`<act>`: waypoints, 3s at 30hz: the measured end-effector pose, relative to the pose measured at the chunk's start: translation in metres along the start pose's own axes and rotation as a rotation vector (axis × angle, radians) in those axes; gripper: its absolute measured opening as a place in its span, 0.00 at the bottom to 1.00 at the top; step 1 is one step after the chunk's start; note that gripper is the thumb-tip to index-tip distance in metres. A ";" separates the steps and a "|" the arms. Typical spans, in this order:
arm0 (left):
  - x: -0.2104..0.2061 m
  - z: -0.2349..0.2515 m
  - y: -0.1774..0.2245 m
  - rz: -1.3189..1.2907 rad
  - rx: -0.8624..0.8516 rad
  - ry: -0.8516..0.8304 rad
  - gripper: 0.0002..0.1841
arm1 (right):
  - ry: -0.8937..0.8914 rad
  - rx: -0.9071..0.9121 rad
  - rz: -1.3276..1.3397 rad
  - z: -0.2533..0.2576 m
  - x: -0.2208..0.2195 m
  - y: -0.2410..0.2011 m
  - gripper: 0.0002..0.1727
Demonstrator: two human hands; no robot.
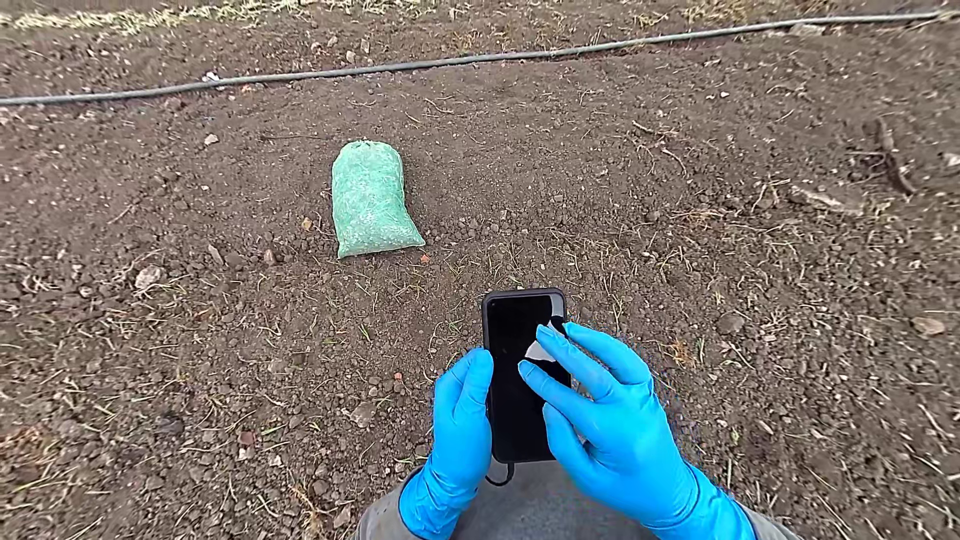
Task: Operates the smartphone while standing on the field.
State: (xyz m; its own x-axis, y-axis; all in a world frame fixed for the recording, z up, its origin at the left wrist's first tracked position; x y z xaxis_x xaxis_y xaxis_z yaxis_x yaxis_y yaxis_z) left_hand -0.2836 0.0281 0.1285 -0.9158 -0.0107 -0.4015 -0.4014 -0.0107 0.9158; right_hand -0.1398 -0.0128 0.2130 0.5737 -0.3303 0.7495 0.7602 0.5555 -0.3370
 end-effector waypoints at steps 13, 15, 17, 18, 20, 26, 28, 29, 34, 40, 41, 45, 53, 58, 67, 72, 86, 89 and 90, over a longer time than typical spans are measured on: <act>0.002 -0.002 -0.001 -0.020 0.009 0.018 0.23 | 0.054 0.019 0.092 -0.005 0.012 -0.007 0.21; 0.000 -0.003 -0.002 -0.019 0.013 -0.002 0.24 | 0.046 0.011 0.067 0.000 0.010 -0.009 0.21; -0.001 -0.003 0.000 -0.007 0.012 -0.019 0.24 | 0.032 0.013 0.052 0.004 0.005 -0.012 0.20; -0.002 -0.003 0.000 -0.003 0.009 -0.022 0.24 | 0.024 0.016 0.042 0.006 0.003 -0.014 0.20; -0.002 -0.003 0.001 0.000 -0.003 -0.027 0.24 | -0.001 0.023 0.018 0.009 -0.002 -0.017 0.20; 0.001 -0.004 0.000 0.017 0.003 -0.021 0.25 | 0.015 0.018 0.047 0.012 0.002 -0.017 0.21; 0.001 -0.004 0.000 0.010 0.003 -0.017 0.25 | 0.072 0.006 0.074 0.012 0.012 -0.013 0.21; 0.002 -0.004 0.000 0.005 0.006 -0.011 0.25 | 0.092 -0.010 0.081 0.012 0.016 -0.010 0.21; 0.002 -0.004 0.000 0.007 0.007 -0.002 0.24 | 0.112 -0.071 0.052 0.011 0.022 0.004 0.21; 0.001 -0.004 0.000 -0.007 0.022 0.009 0.24 | 0.069 -0.072 0.029 0.006 0.015 0.005 0.20; 0.001 -0.004 0.000 -0.006 0.022 0.021 0.24 | 0.059 -0.064 0.032 0.003 0.012 0.004 0.20; 0.005 -0.002 -0.001 -0.010 0.018 0.046 0.23 | 0.046 -0.035 0.050 -0.010 0.004 -0.002 0.20; 0.007 -0.002 -0.002 0.008 0.023 0.048 0.24 | 0.027 -0.014 0.083 -0.028 0.000 -0.006 0.21; 0.005 -0.003 -0.003 0.012 0.021 0.039 0.23 | 0.113 0.064 0.176 -0.024 0.017 -0.014 0.21; 0.002 -0.006 -0.002 0.009 0.014 0.019 0.23 | 0.042 -0.013 0.052 -0.012 0.003 -0.003 0.20; 0.008 -0.005 -0.005 -0.006 0.034 0.050 0.24 | -0.032 0.071 0.088 -0.024 -0.005 -0.014 0.19; 0.006 -0.007 -0.005 0.001 0.035 0.047 0.23 | -0.009 0.012 0.032 -0.009 0.000 -0.009 0.19; 0.008 -0.006 -0.006 0.008 0.038 0.049 0.24 | -0.050 0.044 0.058 -0.017 -0.004 -0.013 0.19; 0.008 -0.006 -0.005 0.012 0.035 0.050 0.24 | -0.052 0.047 0.075 -0.018 -0.004 -0.013 0.19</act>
State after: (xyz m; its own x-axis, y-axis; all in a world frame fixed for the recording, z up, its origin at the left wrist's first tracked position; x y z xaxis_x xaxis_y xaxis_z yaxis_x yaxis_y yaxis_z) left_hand -0.2889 0.0219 0.1202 -0.9189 -0.0603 -0.3899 -0.3919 0.0251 0.9197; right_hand -0.1462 -0.0321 0.2038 0.6111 -0.2464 0.7522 0.6994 0.6131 -0.3673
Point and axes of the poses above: each hand's wrist, its own z-axis towards the middle knuckle, its own x-axis out of the back of the hand, y = z × x, the point moved 10 cm from there along z, towards the middle knuckle, and after that the axes turned 2 degrees about -z, right-handed, at the moved point
